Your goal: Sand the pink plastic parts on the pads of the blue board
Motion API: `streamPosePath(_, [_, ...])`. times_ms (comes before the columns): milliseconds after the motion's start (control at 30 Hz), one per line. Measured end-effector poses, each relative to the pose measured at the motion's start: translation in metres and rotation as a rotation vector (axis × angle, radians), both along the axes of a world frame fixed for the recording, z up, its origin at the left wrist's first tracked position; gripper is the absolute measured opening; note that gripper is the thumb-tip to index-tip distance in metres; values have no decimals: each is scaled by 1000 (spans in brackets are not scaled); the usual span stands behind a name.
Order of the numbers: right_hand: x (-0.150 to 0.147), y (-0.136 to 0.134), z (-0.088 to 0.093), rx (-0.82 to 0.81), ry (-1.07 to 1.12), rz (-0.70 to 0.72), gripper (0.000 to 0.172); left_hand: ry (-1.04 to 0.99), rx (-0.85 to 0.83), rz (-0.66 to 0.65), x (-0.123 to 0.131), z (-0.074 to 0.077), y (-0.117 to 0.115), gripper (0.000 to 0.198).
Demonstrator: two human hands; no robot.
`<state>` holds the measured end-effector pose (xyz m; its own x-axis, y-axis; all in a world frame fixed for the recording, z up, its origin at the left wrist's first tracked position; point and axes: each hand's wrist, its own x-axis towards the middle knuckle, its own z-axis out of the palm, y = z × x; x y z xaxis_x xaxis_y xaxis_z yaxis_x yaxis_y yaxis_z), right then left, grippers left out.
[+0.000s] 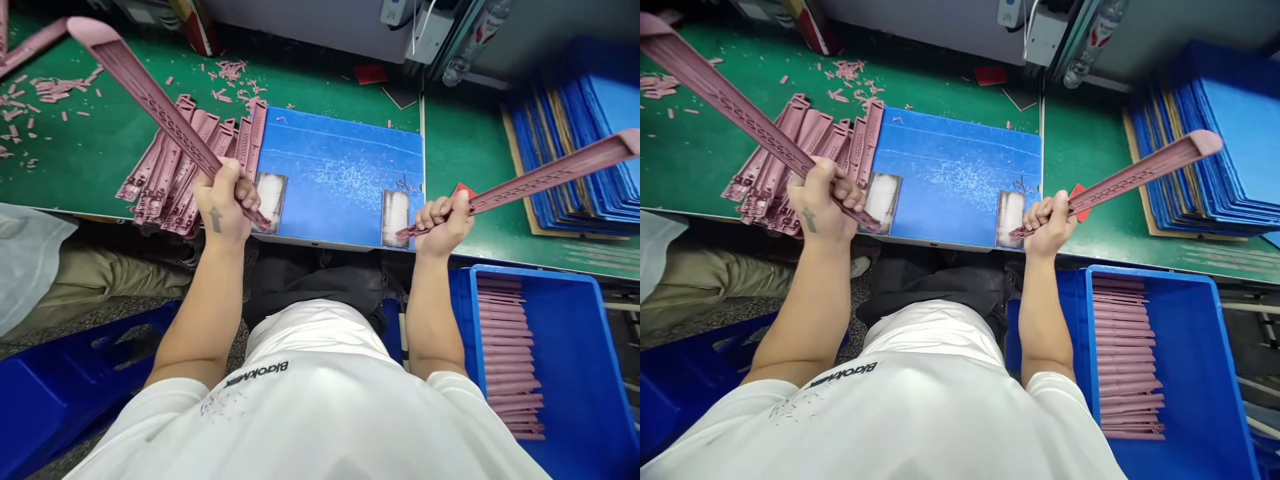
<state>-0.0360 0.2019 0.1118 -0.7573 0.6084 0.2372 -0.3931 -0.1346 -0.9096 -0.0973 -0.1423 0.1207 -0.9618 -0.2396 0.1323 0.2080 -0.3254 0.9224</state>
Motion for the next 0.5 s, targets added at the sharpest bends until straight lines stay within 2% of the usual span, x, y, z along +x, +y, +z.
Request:
streamPosePath(100, [2,-2,-8,119,68,-17,75,0,-13,64,-2,-5,9,62])
streamPosePath(167, [2,-6,-12,195,34,8,74,-3,-67,57,-3,-13,15,73])
streamPosePath(233, [1,-11,-15,261,-6,-13,75,42,-152,73,-3,-22,18,79])
streamPosePath(333, [-4,-21,-20,417,-97,-125,79,168,-345,135,-1,-33,25,79])
streamPosePath(433, [-5,-31,-27,630,-208,-53,78,253,-492,-9,5,-37,35,76])
streamPosePath(500, [0,-31,-30,646,-208,-16,73,264,-491,-50,7,-37,37,78])
